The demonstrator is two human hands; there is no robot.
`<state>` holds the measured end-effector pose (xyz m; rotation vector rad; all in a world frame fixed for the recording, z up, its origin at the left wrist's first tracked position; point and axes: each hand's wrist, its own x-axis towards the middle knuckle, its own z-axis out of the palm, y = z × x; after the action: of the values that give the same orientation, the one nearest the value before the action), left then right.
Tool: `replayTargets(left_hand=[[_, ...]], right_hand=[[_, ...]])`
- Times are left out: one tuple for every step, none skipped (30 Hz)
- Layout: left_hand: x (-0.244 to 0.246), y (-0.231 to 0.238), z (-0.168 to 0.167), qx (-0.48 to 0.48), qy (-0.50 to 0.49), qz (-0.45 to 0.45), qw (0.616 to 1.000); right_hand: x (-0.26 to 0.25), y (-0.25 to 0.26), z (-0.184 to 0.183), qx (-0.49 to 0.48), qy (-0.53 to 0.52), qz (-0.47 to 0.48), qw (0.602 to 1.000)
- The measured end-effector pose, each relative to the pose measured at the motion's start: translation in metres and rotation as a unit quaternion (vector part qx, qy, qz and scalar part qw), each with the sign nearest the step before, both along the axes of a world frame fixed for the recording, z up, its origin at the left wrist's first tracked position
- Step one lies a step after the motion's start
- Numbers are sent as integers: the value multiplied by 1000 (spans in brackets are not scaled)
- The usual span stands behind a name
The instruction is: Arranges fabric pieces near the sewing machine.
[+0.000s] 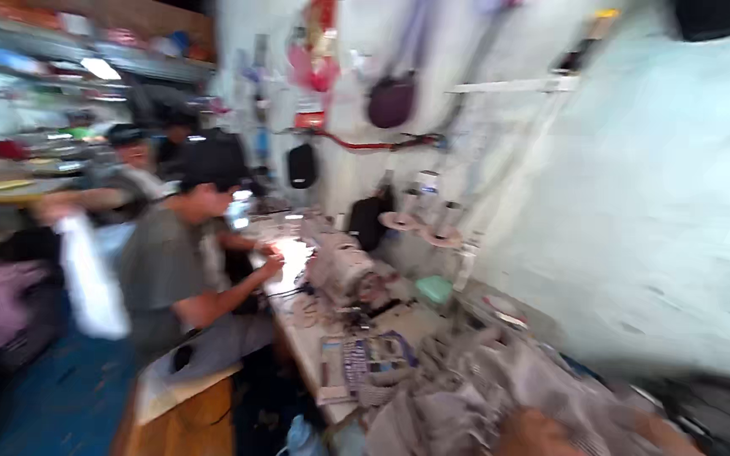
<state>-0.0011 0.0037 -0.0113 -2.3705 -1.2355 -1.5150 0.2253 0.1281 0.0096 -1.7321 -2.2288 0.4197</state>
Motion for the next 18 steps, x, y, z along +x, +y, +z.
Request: replayTargets(left_hand=[[-3,3,-7,32,-17,-3,999],[-8,2,-8,44,-20,-7,999],[-12,2,-5,51,-11,-3,999],[-13,4,-5,53,4,3,999],[-14,5,-5,52,28,10,998],[-13,6,-4,57,49,17,997],[-11,8,-2,64,66,21,996],[-9,10,-1,68,77,21,994],[-9,10,0,66,85,20,994],[-10,9,2,60,93,18,994],[-10,7,4,48,98,18,994],[-10,6,6,38,101,18,994],[-10,6,6,31,102,20,994],[-10,6,4,28,102,21,994],[-9,7,3,26,101,22,994],[-9,7,2,26,101,20,994],[-9,9,1,41,101,21,994],[-8,11,1,62,98,23,993]], right_hand=[[-39,-43,45,-72,-32,-36,996],[-72,-76,79,-114,-20,-75,990],[-90,-92,92,-113,24,-108,987],[-92,-95,84,-70,78,-135,985],[-87,-97,73,-35,133,-145,980],[-77,-98,62,-5,183,-138,974],[-64,-97,53,19,225,-124,966],[-51,-95,45,30,262,-114,958],[-37,-92,41,23,294,-105,950],[-23,-86,40,0,320,-100,942],[-7,-77,40,-20,332,-97,938],[7,-67,44,-34,324,-94,941],[19,-57,48,-40,296,-87,950],[27,-47,51,-45,255,-76,963],[34,-37,55,-51,202,-64,976],[38,-28,58,-61,143,-49,987],[39,-21,61,-75,81,-39,993],[39,-16,67,-101,17,-36,994]])
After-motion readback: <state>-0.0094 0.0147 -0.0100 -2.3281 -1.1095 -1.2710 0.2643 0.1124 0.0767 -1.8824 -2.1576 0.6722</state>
